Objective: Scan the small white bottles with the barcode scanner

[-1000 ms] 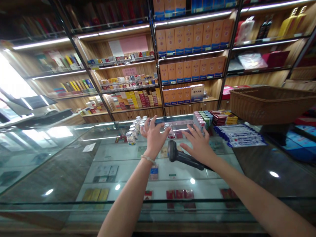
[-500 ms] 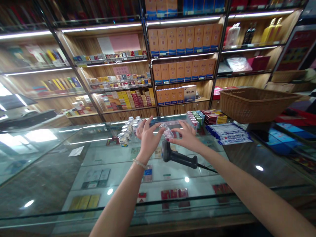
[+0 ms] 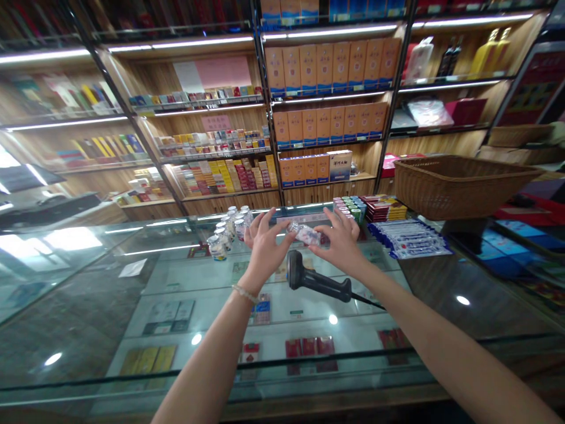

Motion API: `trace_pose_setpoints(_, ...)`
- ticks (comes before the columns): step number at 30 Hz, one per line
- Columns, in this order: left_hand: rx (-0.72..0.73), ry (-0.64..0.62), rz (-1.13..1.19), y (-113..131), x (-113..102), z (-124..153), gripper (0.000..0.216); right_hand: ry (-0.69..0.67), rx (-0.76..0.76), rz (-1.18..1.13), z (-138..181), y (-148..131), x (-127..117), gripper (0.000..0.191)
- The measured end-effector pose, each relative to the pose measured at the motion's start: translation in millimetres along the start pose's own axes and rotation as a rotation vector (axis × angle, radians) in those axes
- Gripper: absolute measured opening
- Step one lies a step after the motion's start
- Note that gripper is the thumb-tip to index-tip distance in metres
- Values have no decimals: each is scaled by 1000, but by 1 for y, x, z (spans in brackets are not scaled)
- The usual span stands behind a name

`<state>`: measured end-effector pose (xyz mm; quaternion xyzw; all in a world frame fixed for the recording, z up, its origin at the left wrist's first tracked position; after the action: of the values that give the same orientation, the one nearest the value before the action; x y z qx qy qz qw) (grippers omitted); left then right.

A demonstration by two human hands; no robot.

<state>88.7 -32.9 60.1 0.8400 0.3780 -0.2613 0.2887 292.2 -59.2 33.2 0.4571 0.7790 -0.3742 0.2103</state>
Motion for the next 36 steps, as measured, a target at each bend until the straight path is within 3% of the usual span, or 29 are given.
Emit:
trace_pose_setpoints(14,221,-130,-229,-4,-4,9,28,64,-214,237,-1,8,-21,30)
trace_pose_setpoints(27,172,-3,-138,-2,-4,7,32,29,-118,116,0,5,-21,29)
trace_pose_setpoints(32,247,-18,-223,-1,-10,7,44,3,-121,116,0,6,-23,30)
trace_pose_setpoints(36,308,-18,-273,0,-14,7,36,-30,-138,128,0,5,-24,32)
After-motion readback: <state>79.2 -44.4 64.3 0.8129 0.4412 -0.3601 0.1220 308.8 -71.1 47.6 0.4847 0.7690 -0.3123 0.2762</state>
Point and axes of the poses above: each hand's wrist, its own z-axis away from the middle knuckle, its own x-axis out of the palm, y = z × x, the point moved 1 cm from there along -z, towards the middle knuckle, and after that the axes turned 3 degrees about x, right-handed, at the moved point
